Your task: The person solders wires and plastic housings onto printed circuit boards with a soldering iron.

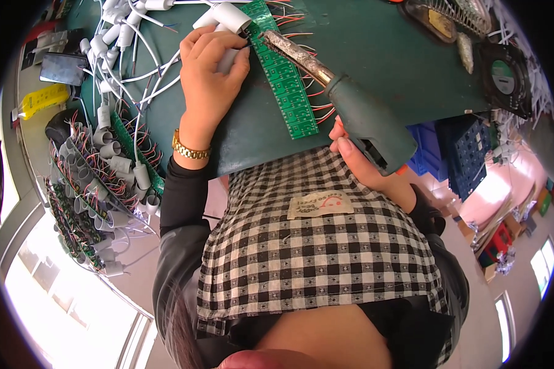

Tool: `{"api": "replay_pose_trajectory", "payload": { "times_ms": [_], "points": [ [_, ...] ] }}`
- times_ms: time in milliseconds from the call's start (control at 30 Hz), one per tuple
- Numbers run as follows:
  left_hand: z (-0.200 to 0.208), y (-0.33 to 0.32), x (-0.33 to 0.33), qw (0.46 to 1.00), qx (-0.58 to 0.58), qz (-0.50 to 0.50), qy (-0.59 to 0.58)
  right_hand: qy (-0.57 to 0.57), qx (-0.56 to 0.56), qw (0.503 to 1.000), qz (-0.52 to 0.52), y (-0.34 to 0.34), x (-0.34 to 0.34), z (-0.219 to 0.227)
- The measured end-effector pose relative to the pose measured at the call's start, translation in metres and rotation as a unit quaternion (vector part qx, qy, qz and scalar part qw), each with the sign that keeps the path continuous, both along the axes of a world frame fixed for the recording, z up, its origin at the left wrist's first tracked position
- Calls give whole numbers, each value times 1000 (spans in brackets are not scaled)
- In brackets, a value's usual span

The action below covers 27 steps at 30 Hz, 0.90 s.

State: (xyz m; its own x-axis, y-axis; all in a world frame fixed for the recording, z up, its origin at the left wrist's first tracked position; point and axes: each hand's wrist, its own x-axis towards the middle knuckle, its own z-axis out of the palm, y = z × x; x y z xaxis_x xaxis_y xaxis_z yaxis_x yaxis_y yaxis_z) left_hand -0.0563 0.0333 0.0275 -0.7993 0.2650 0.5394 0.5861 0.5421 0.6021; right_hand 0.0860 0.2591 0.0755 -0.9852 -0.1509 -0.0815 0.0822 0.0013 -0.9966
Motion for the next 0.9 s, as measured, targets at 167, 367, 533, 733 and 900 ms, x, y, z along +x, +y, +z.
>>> {"api": "replay_pose_trajectory", "payload": {
  "times_ms": [167, 367, 533, 733, 900],
  "points": [
    [3, 2, 4, 999, -20, 35, 21, 6, 0, 1000, 12, 2, 1, -4],
    [4, 4, 5, 997, -46, 50, 34, -4, -14, 1000, 5, 4, 3, -3],
    [1, -1, 3, 999, -28, 34, 21, -9, -21, 1000, -6, 3, 2, -3],
    [1, -1, -2, 1000, -27, 5, 9, -46, -36, 998, -29, 1, 1, -1],
    [1, 0, -3, 999, -45, -6, 8, -28, 63, 997, 33, 3, 1, -2]
  ]
}}
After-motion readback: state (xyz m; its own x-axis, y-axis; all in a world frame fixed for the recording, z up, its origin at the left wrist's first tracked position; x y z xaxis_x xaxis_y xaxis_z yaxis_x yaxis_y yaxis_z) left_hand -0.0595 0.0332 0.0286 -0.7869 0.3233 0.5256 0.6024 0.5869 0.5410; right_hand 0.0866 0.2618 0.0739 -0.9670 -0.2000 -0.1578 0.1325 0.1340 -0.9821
